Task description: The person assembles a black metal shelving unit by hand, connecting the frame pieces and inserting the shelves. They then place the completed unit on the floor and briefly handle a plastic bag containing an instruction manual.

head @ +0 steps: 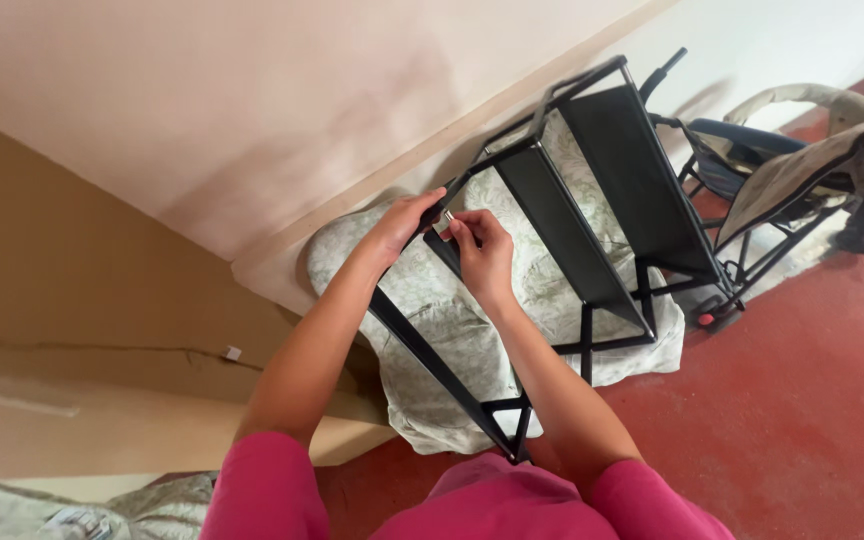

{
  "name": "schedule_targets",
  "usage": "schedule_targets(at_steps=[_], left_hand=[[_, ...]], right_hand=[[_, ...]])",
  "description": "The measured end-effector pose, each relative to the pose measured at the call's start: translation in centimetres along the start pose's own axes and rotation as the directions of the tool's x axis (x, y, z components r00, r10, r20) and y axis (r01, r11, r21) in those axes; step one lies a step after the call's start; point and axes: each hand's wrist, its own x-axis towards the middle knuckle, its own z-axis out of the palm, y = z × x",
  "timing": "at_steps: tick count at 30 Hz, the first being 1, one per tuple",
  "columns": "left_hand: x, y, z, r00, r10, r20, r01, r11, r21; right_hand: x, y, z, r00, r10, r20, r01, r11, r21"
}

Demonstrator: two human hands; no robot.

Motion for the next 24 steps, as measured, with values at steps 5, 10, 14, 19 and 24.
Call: schedule_targets(at_steps=[5, 10, 14, 19, 24], left_hand=[[-2.2, 1.5, 0.9, 0.999, 0.037, -0.012, -0.037, 0.999, -0.03], [-3.5, 2.1, 1.9, 0.999, 0.03, -0.033, -0.031, 0.999, -0.041], [-4.1, 2.1, 1.8, 0.999, 0.022, 0.046, -0.019, 0.997, -0.074], [-4.4, 2.4, 1.5, 0.989, -0.102, 0.11, 0.107, 0.993, -0.04], [-3.2, 0.4, 3.0, 0.972, -0.17, 0.16, 0.174, 0.985, -0.007]], right_hand=[[0.0, -2.2, -0.1, 0.998, -0.007, 0.058, 0.003, 0.997, 0.073], [-0.7, -3.1, -0.3, 0.997, -0.031, 0.069, 0.028, 0.998, 0.049], [-0.9, -3.4, -0.7, 0.996, -0.017, 0.092, 0.012, 0.998, 0.055], [-0.9, -2.4, -2.3, 0.988, 0.007, 0.152, -0.007, 1.0, -0.003], [-2.1, -0.9, -4.8, 0.984, -0.074, 0.165, 0.08, 0.996, -0.032]])
